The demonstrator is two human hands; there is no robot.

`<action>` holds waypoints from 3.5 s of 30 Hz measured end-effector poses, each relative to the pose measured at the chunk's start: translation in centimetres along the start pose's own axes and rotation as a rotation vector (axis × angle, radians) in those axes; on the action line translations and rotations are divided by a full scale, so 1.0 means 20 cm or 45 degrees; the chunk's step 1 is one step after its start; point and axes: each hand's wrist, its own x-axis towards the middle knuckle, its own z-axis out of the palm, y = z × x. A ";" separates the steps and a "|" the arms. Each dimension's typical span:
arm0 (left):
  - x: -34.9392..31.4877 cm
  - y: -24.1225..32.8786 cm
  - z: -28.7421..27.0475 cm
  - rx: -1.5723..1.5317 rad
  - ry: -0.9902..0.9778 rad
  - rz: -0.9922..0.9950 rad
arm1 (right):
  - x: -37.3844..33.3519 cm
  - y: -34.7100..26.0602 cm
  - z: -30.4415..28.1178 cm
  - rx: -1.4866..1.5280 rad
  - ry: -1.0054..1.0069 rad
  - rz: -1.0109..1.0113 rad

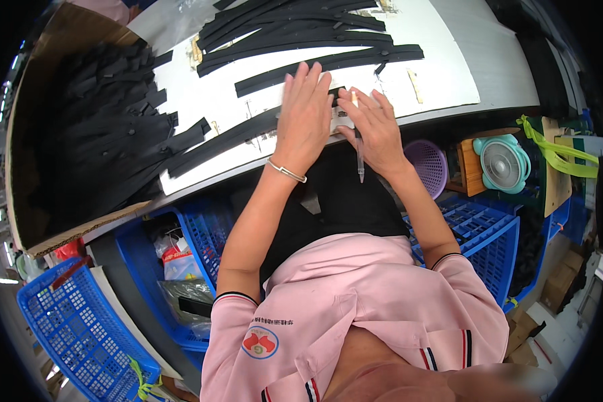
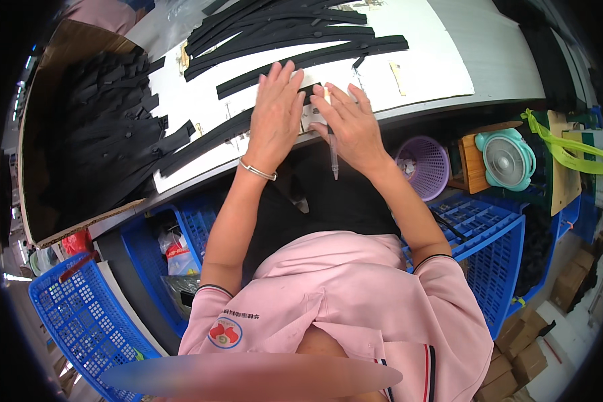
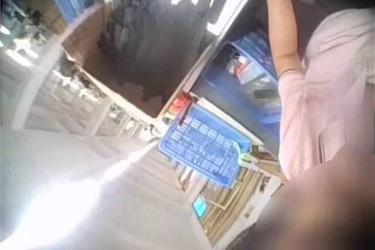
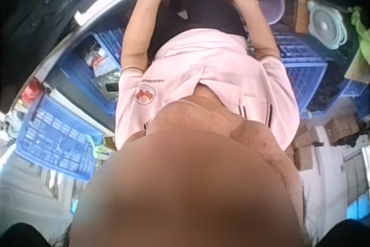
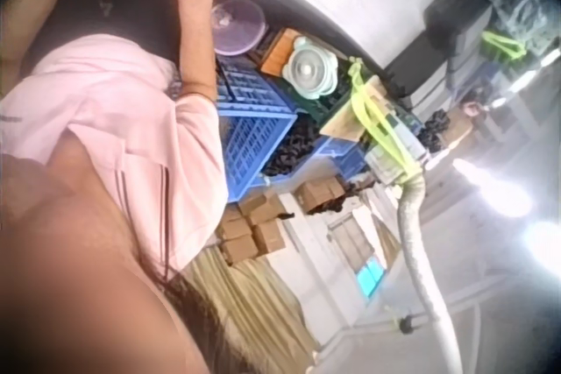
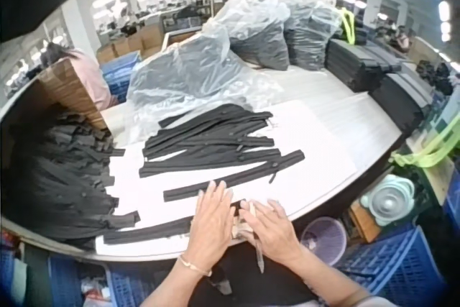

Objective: Inspecting and marking zipper segments using a pen on a workbench.

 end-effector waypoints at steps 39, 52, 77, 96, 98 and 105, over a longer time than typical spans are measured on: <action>-0.59 -0.14 -0.26 0.404 0.231 -0.428 | 0.29 -0.24 -0.04 1.055 0.006 0.574; -0.59 -0.14 -0.25 0.378 0.297 -0.411 | 0.47 -0.44 0.31 1.005 -0.231 0.408; -0.58 -0.14 -0.25 0.422 0.277 -0.393 | 0.45 -0.42 0.31 0.949 -0.344 0.278; -0.59 -0.14 -0.24 0.424 0.246 -0.397 | 0.33 -0.07 0.13 0.675 0.070 0.525; -0.59 -0.14 -0.24 0.425 0.240 -0.394 | 0.33 -0.07 0.14 0.689 0.067 0.523; -0.47 -0.06 -0.22 0.268 0.311 -0.325 | 0.32 -0.05 0.17 0.539 0.071 0.411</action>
